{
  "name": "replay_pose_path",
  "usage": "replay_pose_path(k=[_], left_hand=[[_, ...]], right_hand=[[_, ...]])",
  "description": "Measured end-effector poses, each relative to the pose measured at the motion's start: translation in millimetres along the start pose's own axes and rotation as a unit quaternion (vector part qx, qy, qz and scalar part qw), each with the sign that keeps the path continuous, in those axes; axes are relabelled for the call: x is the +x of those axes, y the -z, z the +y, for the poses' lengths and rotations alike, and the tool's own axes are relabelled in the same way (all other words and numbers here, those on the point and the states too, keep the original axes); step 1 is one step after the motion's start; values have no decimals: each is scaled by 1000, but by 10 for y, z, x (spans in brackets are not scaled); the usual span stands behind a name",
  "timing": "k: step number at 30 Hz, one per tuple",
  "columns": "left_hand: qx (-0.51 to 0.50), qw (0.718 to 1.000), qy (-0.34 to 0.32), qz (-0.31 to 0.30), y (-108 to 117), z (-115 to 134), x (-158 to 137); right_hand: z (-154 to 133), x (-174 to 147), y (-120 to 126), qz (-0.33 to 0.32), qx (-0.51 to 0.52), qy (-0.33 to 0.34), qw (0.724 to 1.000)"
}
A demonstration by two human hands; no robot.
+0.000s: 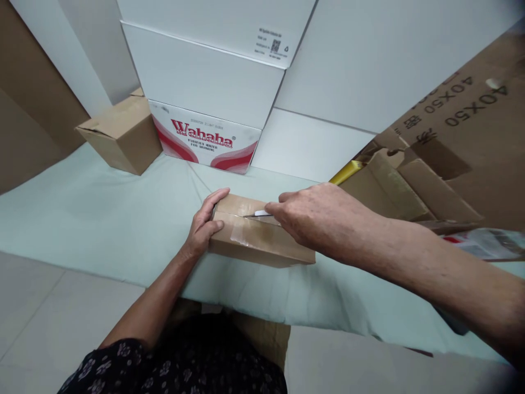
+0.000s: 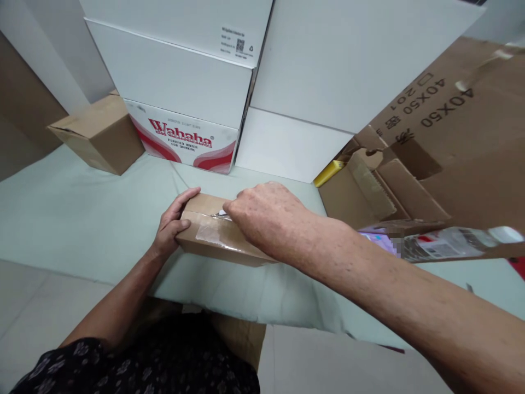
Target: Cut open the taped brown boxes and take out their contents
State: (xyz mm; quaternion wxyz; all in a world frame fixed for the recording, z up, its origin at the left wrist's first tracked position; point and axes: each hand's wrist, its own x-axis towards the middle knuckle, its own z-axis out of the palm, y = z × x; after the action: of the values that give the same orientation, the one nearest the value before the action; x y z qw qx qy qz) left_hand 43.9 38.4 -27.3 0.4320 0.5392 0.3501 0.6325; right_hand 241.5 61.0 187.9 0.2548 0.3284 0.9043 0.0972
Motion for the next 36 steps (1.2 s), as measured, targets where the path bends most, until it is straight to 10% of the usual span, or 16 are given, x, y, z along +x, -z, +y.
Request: replay_pose_path(k=[36], left_hand=[[22, 1000, 10, 6, 21, -30, -6]], right_hand=[[238, -312, -243, -14, -12, -35, 999]])
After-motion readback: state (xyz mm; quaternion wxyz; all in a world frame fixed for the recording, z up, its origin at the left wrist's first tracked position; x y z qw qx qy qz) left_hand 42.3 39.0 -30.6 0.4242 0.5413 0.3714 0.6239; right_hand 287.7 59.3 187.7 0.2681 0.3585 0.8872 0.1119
